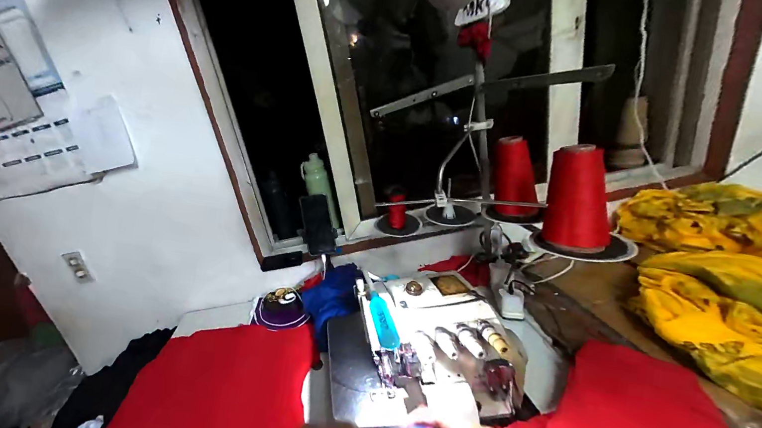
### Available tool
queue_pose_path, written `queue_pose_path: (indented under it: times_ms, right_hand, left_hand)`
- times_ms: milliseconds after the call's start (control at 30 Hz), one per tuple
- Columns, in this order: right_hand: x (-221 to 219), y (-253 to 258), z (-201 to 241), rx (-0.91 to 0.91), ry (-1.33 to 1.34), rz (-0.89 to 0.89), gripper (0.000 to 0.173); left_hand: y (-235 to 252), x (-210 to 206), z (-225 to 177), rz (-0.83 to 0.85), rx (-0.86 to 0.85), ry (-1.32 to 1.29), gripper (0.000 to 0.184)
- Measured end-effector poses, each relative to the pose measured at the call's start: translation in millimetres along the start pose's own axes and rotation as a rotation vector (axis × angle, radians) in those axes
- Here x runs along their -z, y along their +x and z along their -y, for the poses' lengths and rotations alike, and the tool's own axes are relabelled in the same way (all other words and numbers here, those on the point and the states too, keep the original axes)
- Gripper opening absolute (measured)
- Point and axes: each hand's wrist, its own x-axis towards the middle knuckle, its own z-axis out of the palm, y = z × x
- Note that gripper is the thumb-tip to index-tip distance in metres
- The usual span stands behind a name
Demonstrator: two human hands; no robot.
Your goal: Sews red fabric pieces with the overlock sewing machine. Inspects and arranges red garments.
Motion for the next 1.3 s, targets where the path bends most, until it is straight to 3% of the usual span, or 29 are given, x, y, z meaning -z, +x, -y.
queue_pose_path:
  times_ms: [33,100,167,200,300,333,400,467,633,700,800,900,967,1033,1100,1200,1300]
  right_hand:
    - [7,-3,16,0.006,0.179,-0.010,0.030]
    - [26,-11,58,0.152,0.454,0.119,0.065]
    - [31,-24,99,0.333,0.366,0.219,0.091]
    - [31,-32,115,0.377,0.203,0.200,0.089]
    - [14,-42,123,0.518,-0.286,-0.163,0.037]
    - [11,-40,114,0.535,-0.368,-0.280,0.028]
    - [11,-40,99,0.477,-0.452,-0.398,0.027]
    - [13,-46,83,0.401,-0.550,-0.432,0.029]
    - [20,-70,34,0.205,-0.602,-0.260,0.032]
    - [22,-75,17,0.113,-0.514,-0.132,0.028]
    - [20,-74,-6,-0.069,-0.247,0.103,0.033]
    - [14,-61,-34,-0.251,-0.113,0.214,0.014]
    - [1,-56,-57,-0.321,-0.256,0.196,0.017]
    - [-15,-57,-79,-0.240,-0.458,0.081,0.021]
    - [-35,-62,-89,-0.049,-0.603,-0.069,0.030]
    - [-67,-66,-82,0.130,-0.634,-0.152,0.033]
    - [-99,-61,-85,0.229,-0.599,-0.106,0.031]
  left_hand:
    - [-3,5,-13,-0.031,-0.028,-0.217,0.009]
    - [-9,14,-33,0.007,-0.170,-0.482,0.025]
    - [-16,18,-49,0.123,-0.302,-0.535,0.047]
    - [-20,20,-57,0.190,-0.351,-0.523,0.055]
    - [-35,32,-83,0.308,-0.380,-0.418,0.064]
    - [-42,38,-87,0.330,-0.353,-0.386,0.064]
    - [-62,49,-90,0.305,-0.266,-0.264,0.061]
    - [-87,59,-87,0.179,-0.178,-0.119,0.042]
    - [-119,109,-80,-0.159,-0.057,-0.091,0.024]
    - [-110,123,-69,-0.313,-0.059,-0.140,0.021]
    - [-77,136,-40,-0.390,-0.001,-0.189,0.023]
    - [-32,144,31,-0.398,0.218,-0.134,0.024]
    - [-19,137,100,-0.390,0.460,-0.093,0.023]
    - [-20,126,163,-0.425,0.675,-0.150,0.026]
    - [-23,116,192,-0.480,0.768,-0.226,0.025]
    - [-23,115,199,-0.487,0.782,-0.231,0.022]
    - [-20,122,196,-0.459,0.729,-0.150,0.022]
